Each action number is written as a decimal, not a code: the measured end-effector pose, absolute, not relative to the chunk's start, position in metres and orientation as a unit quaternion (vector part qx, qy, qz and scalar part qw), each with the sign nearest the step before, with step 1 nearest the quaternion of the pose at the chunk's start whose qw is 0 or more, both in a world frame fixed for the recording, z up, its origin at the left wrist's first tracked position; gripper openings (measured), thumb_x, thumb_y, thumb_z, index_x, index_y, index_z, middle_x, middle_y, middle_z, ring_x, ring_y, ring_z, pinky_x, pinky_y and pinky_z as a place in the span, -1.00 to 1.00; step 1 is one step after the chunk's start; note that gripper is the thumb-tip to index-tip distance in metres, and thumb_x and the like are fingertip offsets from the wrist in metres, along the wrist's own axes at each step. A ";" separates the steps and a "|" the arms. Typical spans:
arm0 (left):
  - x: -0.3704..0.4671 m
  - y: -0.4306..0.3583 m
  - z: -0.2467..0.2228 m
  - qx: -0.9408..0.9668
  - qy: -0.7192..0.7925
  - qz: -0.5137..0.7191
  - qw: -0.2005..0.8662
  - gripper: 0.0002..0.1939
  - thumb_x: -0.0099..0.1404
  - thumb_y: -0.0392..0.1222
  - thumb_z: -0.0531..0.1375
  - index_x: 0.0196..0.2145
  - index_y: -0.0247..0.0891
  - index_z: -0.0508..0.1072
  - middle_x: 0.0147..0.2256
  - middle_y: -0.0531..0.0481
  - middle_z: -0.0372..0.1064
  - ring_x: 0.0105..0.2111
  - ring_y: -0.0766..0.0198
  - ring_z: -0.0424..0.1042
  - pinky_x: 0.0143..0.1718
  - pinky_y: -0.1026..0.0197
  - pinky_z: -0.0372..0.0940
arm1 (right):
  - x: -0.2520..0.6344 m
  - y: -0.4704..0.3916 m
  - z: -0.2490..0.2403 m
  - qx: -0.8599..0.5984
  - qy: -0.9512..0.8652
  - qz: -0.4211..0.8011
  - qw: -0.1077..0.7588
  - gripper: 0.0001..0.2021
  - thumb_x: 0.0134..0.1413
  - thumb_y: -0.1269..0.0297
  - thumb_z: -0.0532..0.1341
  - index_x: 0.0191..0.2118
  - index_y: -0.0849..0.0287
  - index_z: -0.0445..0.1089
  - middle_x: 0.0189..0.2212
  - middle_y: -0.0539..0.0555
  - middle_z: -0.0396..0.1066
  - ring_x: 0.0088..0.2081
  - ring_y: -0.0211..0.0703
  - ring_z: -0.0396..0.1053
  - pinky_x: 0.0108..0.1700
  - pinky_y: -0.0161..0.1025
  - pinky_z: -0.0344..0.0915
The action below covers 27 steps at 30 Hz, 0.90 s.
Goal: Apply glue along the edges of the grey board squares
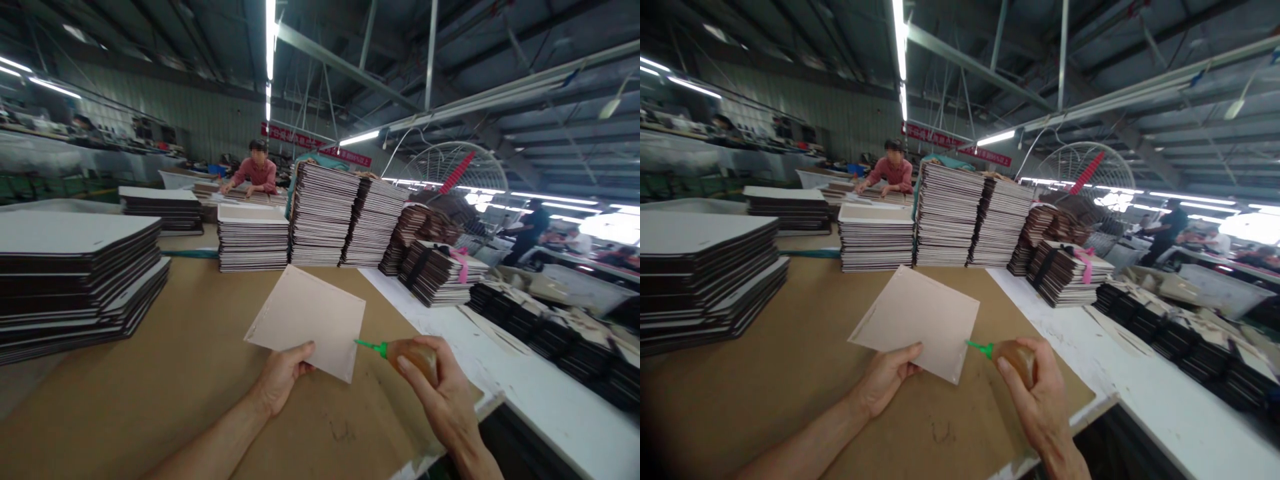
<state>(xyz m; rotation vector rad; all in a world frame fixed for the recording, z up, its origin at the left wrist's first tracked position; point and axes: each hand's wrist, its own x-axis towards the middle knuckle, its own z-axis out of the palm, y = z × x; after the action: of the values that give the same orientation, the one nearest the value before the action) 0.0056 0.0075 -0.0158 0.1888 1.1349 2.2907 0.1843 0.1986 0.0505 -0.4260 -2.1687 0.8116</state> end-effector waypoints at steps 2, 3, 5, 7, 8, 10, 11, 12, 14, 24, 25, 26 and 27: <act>0.005 0.007 -0.016 0.074 0.423 0.856 0.289 -0.69 0.00 -0.25 0.35 -0.25 -0.34 0.47 -0.30 -0.08 0.48 -0.39 0.18 0.44 -0.42 0.17 0.34 | 0.182 0.199 0.050 -0.166 -0.844 0.315 0.401 -0.60 0.12 -0.07 0.21 -0.08 0.11 0.26 -0.24 0.03 0.34 -0.24 0.00 0.33 -0.21 -0.16 0.23; 0.005 0.007 -0.016 0.075 0.422 0.855 0.291 -0.70 0.01 -0.25 0.35 -0.25 -0.34 0.47 -0.30 -0.08 0.48 -0.40 0.19 0.44 -0.42 0.18 0.34 | 0.182 0.199 0.049 -0.161 -0.842 0.316 0.406 -0.60 0.11 -0.07 0.22 -0.08 0.10 0.26 -0.25 0.02 0.33 -0.25 -0.01 0.33 -0.22 -0.17 0.23; 0.005 0.007 -0.015 0.069 0.422 0.856 0.291 -0.69 -0.01 -0.24 0.36 -0.26 -0.34 0.47 -0.31 -0.07 0.48 -0.40 0.21 0.43 -0.43 0.20 0.34 | 0.183 0.198 0.046 -0.149 -0.846 0.322 0.397 -0.62 0.12 -0.06 0.21 -0.10 0.09 0.26 -0.25 0.01 0.33 -0.24 -0.03 0.32 -0.22 -0.18 0.23; 0.006 0.007 -0.013 0.059 0.426 0.857 0.283 -0.66 -0.03 -0.25 0.37 -0.26 -0.33 0.47 -0.31 -0.06 0.48 -0.41 0.21 0.43 -0.44 0.21 0.34 | 0.186 0.195 0.043 -0.138 -0.860 0.323 0.370 -0.65 0.15 -0.05 0.19 -0.11 0.09 0.26 -0.24 0.00 0.32 -0.23 -0.03 0.31 -0.20 -0.18 0.22; 0.006 0.007 -0.012 0.054 0.429 0.858 0.279 -0.65 -0.04 -0.26 0.38 -0.26 -0.32 0.46 -0.31 -0.05 0.48 -0.41 0.21 0.43 -0.46 0.21 0.34 | 0.189 0.193 0.042 -0.136 -0.867 0.323 0.355 -0.66 0.17 -0.05 0.18 -0.11 0.08 0.25 -0.24 0.00 0.31 -0.23 -0.04 0.31 -0.20 -0.17 0.21; 0.006 0.007 -0.012 0.050 0.432 0.859 0.270 -0.65 -0.05 -0.27 0.39 -0.26 -0.31 0.46 -0.32 -0.03 0.48 -0.40 0.21 0.43 -0.47 0.21 0.34 | 0.193 0.190 0.041 -0.135 -0.874 0.326 0.336 -0.68 0.19 -0.04 0.17 -0.10 0.07 0.24 -0.24 -0.01 0.31 -0.24 -0.04 0.30 -0.20 -0.17 0.20; 0.006 0.007 -0.012 0.053 0.434 0.859 0.267 -0.65 -0.05 -0.27 0.39 -0.26 -0.32 0.46 -0.32 -0.03 0.48 -0.39 0.21 0.43 -0.47 0.21 0.34 | 0.194 0.189 0.041 -0.137 -0.873 0.330 0.333 -0.68 0.19 -0.04 0.17 -0.09 0.07 0.23 -0.24 -0.01 0.30 -0.24 -0.04 0.30 -0.20 -0.16 0.20; 0.005 0.007 -0.013 0.057 0.435 0.858 0.266 -0.66 -0.05 -0.27 0.39 -0.26 -0.32 0.46 -0.32 -0.04 0.48 -0.39 0.21 0.44 -0.46 0.22 0.34 | 0.195 0.189 0.041 -0.141 -0.869 0.335 0.335 -0.67 0.18 -0.04 0.17 -0.09 0.06 0.23 -0.23 -0.01 0.30 -0.23 -0.03 0.30 -0.19 -0.16 0.20; 0.005 0.007 -0.014 0.061 0.435 0.857 0.270 -0.67 -0.03 -0.26 0.38 -0.26 -0.33 0.47 -0.31 -0.05 0.48 -0.38 0.21 0.44 -0.45 0.22 0.35 | 0.195 0.190 0.042 -0.146 -0.861 0.341 0.349 -0.66 0.18 -0.03 0.18 -0.07 0.07 0.23 -0.21 0.00 0.29 -0.20 -0.02 0.29 -0.17 -0.16 0.20; 0.006 0.008 -0.014 0.051 0.413 0.864 0.285 -0.66 -0.02 -0.27 0.37 -0.23 -0.34 0.47 -0.30 -0.06 0.47 -0.42 0.25 0.43 -0.46 0.23 0.34 | 0.195 0.191 0.035 -0.083 -0.885 0.304 0.342 -0.72 0.21 0.01 0.17 -0.09 0.06 0.23 -0.20 0.00 0.27 -0.21 -0.08 0.30 -0.22 -0.24 0.25; 0.006 0.008 -0.014 0.050 0.412 0.864 0.285 -0.66 -0.01 -0.27 0.37 -0.23 -0.34 0.47 -0.30 -0.06 0.47 -0.42 0.26 0.43 -0.47 0.24 0.33 | 0.196 0.190 0.036 -0.083 -0.886 0.303 0.341 -0.72 0.22 0.01 0.18 -0.09 0.06 0.23 -0.21 -0.01 0.27 -0.23 -0.09 0.30 -0.24 -0.25 0.26; 0.005 0.009 -0.014 0.048 0.414 0.864 0.282 -0.66 -0.02 -0.27 0.37 -0.24 -0.34 0.47 -0.31 -0.05 0.47 -0.42 0.25 0.43 -0.48 0.24 0.33 | 0.198 0.189 0.036 -0.084 -0.887 0.303 0.337 -0.72 0.22 0.01 0.18 -0.09 0.06 0.23 -0.21 -0.01 0.27 -0.24 -0.10 0.30 -0.24 -0.25 0.25; 0.005 0.009 -0.014 0.047 0.416 0.865 0.277 -0.66 -0.02 -0.28 0.38 -0.24 -0.33 0.47 -0.31 -0.04 0.47 -0.42 0.25 0.43 -0.48 0.24 0.33 | 0.199 0.189 0.037 -0.084 -0.889 0.304 0.332 -0.72 0.22 0.01 0.17 -0.09 0.06 0.23 -0.21 0.00 0.27 -0.24 -0.10 0.30 -0.24 -0.25 0.25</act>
<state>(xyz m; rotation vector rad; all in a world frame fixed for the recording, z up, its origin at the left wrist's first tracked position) 0.0052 0.0086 -0.0139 0.1255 1.1178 2.3229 0.1985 0.1887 0.0372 -0.2196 -2.3231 0.7947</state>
